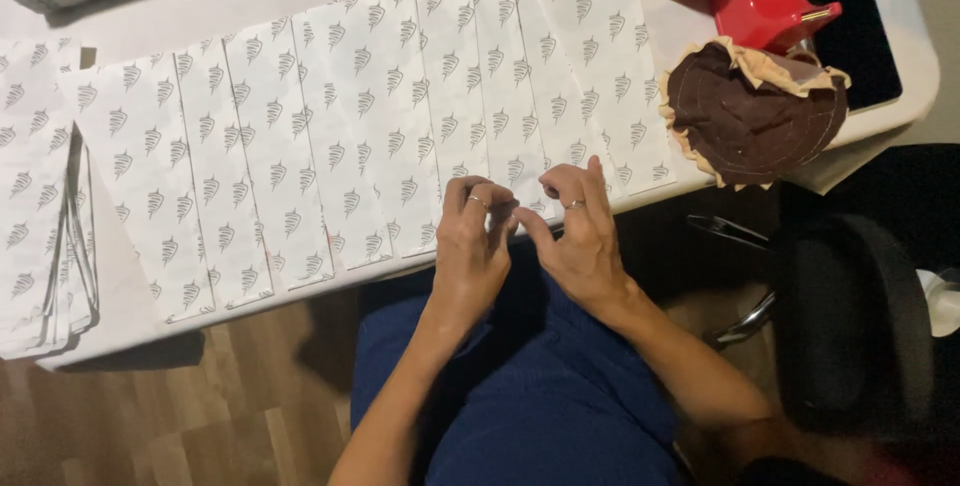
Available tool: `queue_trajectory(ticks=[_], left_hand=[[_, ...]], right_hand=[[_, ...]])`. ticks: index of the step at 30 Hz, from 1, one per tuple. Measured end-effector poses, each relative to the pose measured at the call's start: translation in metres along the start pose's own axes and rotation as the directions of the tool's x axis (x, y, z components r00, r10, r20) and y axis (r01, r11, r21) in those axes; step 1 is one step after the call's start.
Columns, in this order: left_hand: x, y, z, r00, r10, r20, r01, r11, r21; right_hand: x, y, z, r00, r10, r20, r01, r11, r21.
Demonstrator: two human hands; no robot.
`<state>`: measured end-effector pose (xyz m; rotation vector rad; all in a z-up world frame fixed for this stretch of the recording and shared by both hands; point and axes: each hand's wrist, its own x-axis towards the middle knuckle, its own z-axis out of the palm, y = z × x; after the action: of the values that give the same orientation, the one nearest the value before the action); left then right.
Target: Laying out multiple printed packaging labels and applying adhesive to their edges in a batch process.
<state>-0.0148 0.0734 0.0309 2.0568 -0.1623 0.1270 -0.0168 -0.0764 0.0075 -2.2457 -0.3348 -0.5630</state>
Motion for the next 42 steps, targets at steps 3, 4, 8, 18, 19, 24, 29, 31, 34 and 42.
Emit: queue_trajectory(ticks=[3,4,8,18,19,24,29,31,34,42], left_hand=[[-0.002,0.000,0.000,1.000,0.010,0.028,-0.011,1.000,0.012],[-0.002,0.001,-0.001,0.999,0.000,0.035,0.000,1.000,0.000],[-0.003,-0.001,0.005,0.999,-0.004,0.040,0.004,1.000,0.017],[-0.008,-0.020,0.017,0.988,0.153,-0.021,-0.145,0.966,0.213],[-0.008,-0.016,0.012,0.992,0.126,0.000,-0.124,0.981,0.150],[-0.011,-0.008,0.008,0.997,0.067,0.042,-0.071,0.992,0.103],[-0.011,-0.013,0.012,0.997,0.065,0.031,-0.068,0.992,0.106],[-0.011,-0.013,0.013,0.997,0.082,0.013,-0.083,0.991,0.106],[-0.018,-0.016,0.019,0.990,0.136,-0.035,-0.131,0.984,0.118],[-0.041,-0.018,-0.028,0.919,0.312,-0.240,-0.301,0.950,0.082]], right_hand=[[-0.003,0.005,0.004,0.999,-0.046,-0.008,0.045,0.995,-0.091],[-0.001,0.007,0.002,1.000,-0.030,0.009,0.030,0.999,-0.033],[0.001,0.004,-0.003,0.999,-0.013,0.035,0.011,0.999,0.040],[-0.004,0.005,-0.003,0.998,-0.055,0.009,0.055,0.998,0.001],[-0.004,0.006,-0.003,0.999,-0.042,-0.003,0.042,0.999,0.022],[-0.006,0.004,0.002,0.999,-0.023,-0.028,0.023,1.000,0.003],[-0.008,0.007,0.006,0.998,-0.056,-0.022,0.055,0.997,-0.054],[-0.002,0.003,0.001,0.999,-0.048,-0.007,0.048,0.999,-0.022],[0.005,0.003,-0.004,0.999,-0.040,0.003,0.040,0.998,0.050],[0.016,-0.020,-0.023,0.994,-0.105,0.005,0.103,0.982,0.159]])
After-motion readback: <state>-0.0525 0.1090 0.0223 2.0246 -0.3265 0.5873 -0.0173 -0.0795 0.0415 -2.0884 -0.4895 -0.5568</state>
